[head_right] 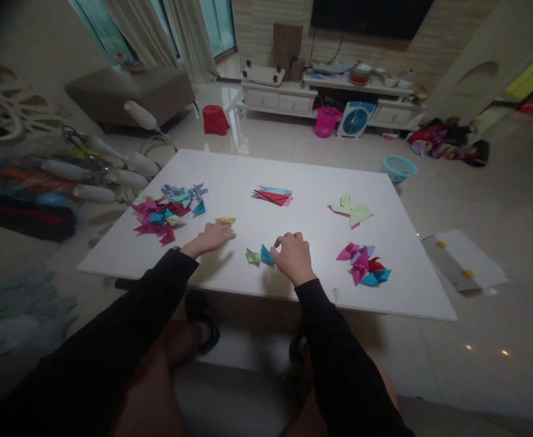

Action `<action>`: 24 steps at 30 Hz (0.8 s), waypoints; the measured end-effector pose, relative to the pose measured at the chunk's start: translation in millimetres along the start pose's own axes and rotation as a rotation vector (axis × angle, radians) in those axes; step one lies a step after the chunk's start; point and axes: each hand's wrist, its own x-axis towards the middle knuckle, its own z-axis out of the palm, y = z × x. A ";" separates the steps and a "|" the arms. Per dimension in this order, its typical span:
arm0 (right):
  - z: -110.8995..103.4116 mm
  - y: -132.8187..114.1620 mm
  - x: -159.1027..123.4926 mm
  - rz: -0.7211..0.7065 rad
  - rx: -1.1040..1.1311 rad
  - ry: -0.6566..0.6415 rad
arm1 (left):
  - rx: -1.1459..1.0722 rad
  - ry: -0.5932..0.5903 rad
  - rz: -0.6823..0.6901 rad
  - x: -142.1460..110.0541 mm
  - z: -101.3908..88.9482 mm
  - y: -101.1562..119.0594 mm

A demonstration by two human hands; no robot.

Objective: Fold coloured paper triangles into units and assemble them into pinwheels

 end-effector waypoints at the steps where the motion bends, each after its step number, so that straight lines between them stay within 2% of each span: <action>1: 0.5 -0.4 0.3 0.000 -0.003 -0.002 | 0.021 -0.096 0.025 -5.6 2.4 11.7; 3: 1.9 -1.3 0.7 0.004 -0.014 -0.010 | 0.055 -0.227 0.085 -15.9 6.2 32.5; 4: 2.8 -1.7 0.9 0.005 -0.020 -0.013 | 0.067 -0.257 0.112 -20.3 8.0 41.1; 10: 8.2 -4.0 1.3 0.007 -0.037 -0.020 | 0.125 -0.348 0.201 -31.5 21.7 68.9; 12: 9.5 -4.6 1.3 0.005 -0.043 -0.022 | 0.145 -0.330 0.190 -30.3 24.2 72.1; 16: 10.1 -6.0 1.2 -0.001 -0.045 -0.026 | 0.144 -0.175 0.153 -23.9 24.1 72.2; 18: 9.8 -6.6 0.9 -0.004 -0.042 -0.022 | 0.133 -0.139 0.154 -20.3 24.5 69.4; 24: 9.0 -5.8 -0.5 -0.014 -0.034 -0.015 | 0.149 -0.335 0.210 -14.9 33.2 62.7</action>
